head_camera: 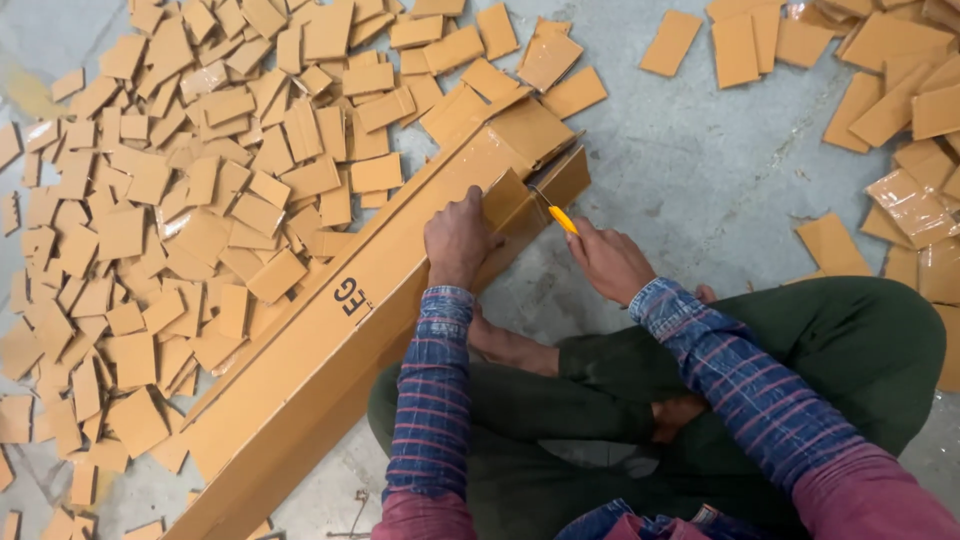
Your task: The person cuts long strips of cardboard into smaller rectangular pieces using a utility knife.
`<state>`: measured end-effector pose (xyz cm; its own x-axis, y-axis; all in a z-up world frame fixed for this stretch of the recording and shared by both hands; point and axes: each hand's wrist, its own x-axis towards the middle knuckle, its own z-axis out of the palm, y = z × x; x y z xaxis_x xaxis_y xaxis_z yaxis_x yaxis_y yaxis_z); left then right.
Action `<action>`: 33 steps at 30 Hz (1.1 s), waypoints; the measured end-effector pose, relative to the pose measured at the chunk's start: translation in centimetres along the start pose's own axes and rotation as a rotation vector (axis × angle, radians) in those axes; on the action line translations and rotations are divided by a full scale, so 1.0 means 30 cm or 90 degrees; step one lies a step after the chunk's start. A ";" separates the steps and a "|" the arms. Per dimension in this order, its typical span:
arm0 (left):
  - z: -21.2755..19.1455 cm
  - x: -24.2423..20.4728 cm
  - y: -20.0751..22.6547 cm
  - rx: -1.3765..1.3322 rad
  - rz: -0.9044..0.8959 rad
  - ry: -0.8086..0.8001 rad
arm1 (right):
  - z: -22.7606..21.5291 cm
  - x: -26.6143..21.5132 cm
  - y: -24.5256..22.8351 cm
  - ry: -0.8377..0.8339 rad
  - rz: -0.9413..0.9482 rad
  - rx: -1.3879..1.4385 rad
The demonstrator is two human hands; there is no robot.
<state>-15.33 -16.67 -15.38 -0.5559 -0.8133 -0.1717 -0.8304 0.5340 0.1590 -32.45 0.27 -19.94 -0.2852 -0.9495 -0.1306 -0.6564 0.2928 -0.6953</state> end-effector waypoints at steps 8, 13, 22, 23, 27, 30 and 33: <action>0.016 0.010 -0.017 -0.018 0.011 0.008 | -0.016 0.001 -0.039 -0.006 -0.005 -0.069; 0.009 0.009 -0.023 -0.042 0.027 -0.017 | 0.012 0.032 -0.055 0.032 -0.032 -0.099; 0.029 0.042 -0.050 -0.051 0.023 0.016 | 0.084 0.033 0.013 0.035 -0.034 -0.118; 0.031 0.050 -0.049 -0.056 0.019 0.016 | 0.069 0.046 0.008 0.030 -0.036 -0.122; 0.054 0.030 -0.067 -0.070 0.047 0.012 | 0.094 0.080 0.005 -0.010 -0.011 -0.124; 0.040 0.047 -0.057 -0.074 0.042 0.014 | 0.104 0.109 0.013 -0.021 0.002 -0.133; 0.033 0.042 -0.061 -0.069 0.016 -0.005 | 0.152 0.062 0.072 -0.034 0.011 -0.130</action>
<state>-14.56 -18.42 -16.86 -0.5776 -0.7977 -0.1733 -0.8072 0.5264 0.2672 -31.21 -1.39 -24.91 -0.2638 -0.9473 -0.1821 -0.7809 0.3205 -0.5362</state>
